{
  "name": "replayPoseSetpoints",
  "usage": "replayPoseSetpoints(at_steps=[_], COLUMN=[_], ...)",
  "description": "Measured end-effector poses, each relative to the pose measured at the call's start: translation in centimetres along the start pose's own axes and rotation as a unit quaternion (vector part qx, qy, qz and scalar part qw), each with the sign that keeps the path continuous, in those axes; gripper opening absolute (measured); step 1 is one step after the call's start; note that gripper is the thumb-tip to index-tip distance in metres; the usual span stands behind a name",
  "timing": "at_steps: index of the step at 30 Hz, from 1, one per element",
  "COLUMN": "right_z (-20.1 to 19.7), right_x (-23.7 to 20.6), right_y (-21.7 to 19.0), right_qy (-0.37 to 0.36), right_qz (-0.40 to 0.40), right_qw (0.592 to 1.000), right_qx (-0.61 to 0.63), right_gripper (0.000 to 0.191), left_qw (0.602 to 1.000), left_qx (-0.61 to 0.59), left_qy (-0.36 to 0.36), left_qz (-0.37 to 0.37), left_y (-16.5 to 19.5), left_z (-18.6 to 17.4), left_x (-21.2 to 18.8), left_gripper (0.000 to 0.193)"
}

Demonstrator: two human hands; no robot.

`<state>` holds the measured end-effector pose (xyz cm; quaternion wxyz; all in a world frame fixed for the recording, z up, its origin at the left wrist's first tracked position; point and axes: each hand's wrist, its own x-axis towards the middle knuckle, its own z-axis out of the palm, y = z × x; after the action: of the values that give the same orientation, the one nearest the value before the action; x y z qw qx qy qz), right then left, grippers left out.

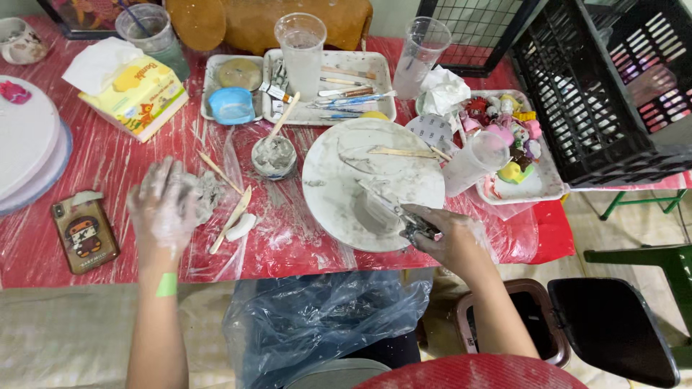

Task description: The person shapes a small clay bowl by hand at a pottery work table, pressing and pinching the walls of the clay form with both hands on a round bat. They rotate the piece, add slip from a small bowl, and continue smoothing and thinning the walls throughout the clip.

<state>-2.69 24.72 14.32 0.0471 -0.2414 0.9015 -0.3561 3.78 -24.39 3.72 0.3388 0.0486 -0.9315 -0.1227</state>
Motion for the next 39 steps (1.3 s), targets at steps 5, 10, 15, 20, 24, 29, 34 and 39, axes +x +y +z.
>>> replayPoseSetpoints(at_steps=[5, 10, 15, 20, 24, 29, 34, 39], right_z=[0.4, 0.8, 3.0, 2.5, 1.3, 1.0, 6.1, 12.2], right_x=[-1.3, -2.4, -0.6, 0.2, 0.6, 2.9, 7.0, 10.8], right_y=[2.6, 6.6, 8.8, 6.1, 2.7, 1.2, 2.6, 5.8], right_qy=[0.048, 0.131, 0.130, 0.015, -0.042, -0.001, 0.213, 0.086], right_qz=[0.080, 0.146, 0.166, 0.211, 0.207, 0.181, -0.091, 0.024], right_qw=[0.996, 0.979, 0.975, 0.964, 0.954, 0.938, 0.971, 0.934], right_qx=[0.008, -0.053, -0.073, -0.159, -0.214, -0.296, -0.057, 0.347], right_gripper=[0.055, 0.053, 0.047, 0.046, 0.045, 0.031, 0.035, 0.025], left_qw=[0.989, 0.998, 0.959, 0.936, 0.941, 0.887, 0.850, 0.910], left_qx=[0.139, 0.038, -0.264, -0.331, -0.294, -0.424, -0.465, -0.364], left_qy=[-0.046, 0.019, -0.084, -0.094, -0.151, -0.173, -0.243, -0.198], left_qz=[-0.018, -0.035, 0.053, 0.070, 0.075, 0.049, -0.055, 0.019], left_y=[0.9, 7.6, 22.0, 26.6, 24.7, 22.7, 22.5, 21.5], left_z=[0.5, 0.6, 5.5, 8.4, 8.2, 7.6, 8.4, 9.2], left_x=[0.0, 0.0, -1.9, -1.7, -1.1, 0.0, 0.9, 0.8], left_gripper=[0.048, 0.081, 0.080, 0.066, 0.055, 0.099, 0.059, 0.055])
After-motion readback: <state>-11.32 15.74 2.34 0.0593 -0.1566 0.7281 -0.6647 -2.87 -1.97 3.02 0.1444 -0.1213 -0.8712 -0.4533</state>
